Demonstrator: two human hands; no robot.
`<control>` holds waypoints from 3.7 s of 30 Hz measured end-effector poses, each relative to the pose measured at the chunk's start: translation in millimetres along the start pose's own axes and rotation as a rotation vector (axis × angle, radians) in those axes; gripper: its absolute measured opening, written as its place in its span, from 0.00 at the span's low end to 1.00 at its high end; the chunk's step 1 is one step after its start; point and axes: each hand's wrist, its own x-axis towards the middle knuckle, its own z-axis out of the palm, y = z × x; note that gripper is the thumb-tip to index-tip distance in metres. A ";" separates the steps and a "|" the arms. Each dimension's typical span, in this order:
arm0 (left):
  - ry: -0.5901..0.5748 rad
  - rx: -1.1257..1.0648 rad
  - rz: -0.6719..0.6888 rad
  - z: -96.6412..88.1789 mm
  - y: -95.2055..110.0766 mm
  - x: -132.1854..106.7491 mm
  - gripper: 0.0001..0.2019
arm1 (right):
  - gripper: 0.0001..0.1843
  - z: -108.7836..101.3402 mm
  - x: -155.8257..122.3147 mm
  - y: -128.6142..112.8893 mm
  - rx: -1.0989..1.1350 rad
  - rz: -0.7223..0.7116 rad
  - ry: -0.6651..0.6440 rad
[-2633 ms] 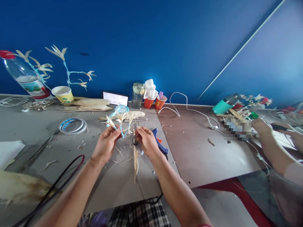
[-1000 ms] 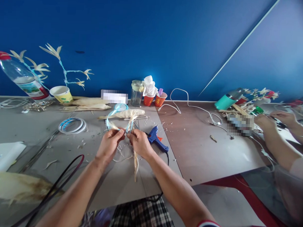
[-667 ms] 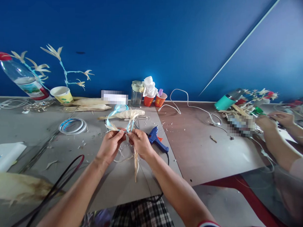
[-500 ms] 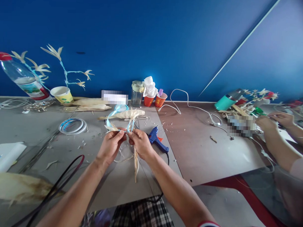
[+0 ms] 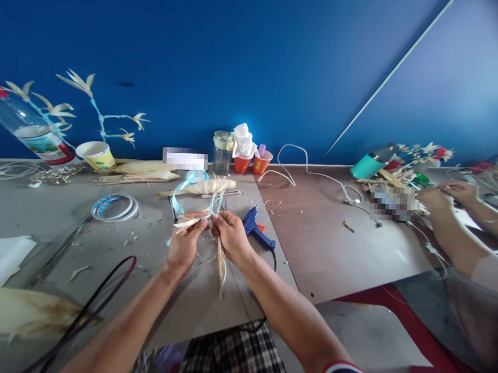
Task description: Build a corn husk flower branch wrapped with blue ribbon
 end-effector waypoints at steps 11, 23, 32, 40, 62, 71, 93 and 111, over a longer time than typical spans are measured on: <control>0.018 0.137 0.099 4.1 8.8 -2.7 0.09 | 0.15 0.0 1.1 -1.5 0.161 0.051 0.007; -0.151 -0.250 -0.201 9.7 7.5 -3.5 0.13 | 0.12 -0.7 1.8 -6.2 0.081 -0.033 0.108; -0.222 -0.395 -0.297 7.6 6.2 -1.5 0.07 | 0.10 4.4 0.4 -0.1 0.000 -0.062 0.111; -0.195 -0.416 -0.304 4.1 10.8 3.2 0.07 | 0.12 2.1 -3.6 -1.1 -0.168 -0.229 0.018; -0.093 -0.183 -0.148 5.5 9.3 0.0 0.08 | 0.14 -8.4 13.9 -15.7 0.026 -0.203 -0.039; -0.151 -0.411 -0.286 3.2 11.8 3.5 0.10 | 0.11 -8.2 7.2 -23.1 0.066 -0.153 -0.099; 0.019 0.166 0.014 0.3 13.8 0.1 0.10 | 0.12 -10.0 2.2 -21.3 -0.096 -0.212 -0.109; 0.075 0.267 0.098 0.7 10.0 -2.0 0.10 | 0.09 -7.2 5.2 -14.7 0.450 0.229 -0.244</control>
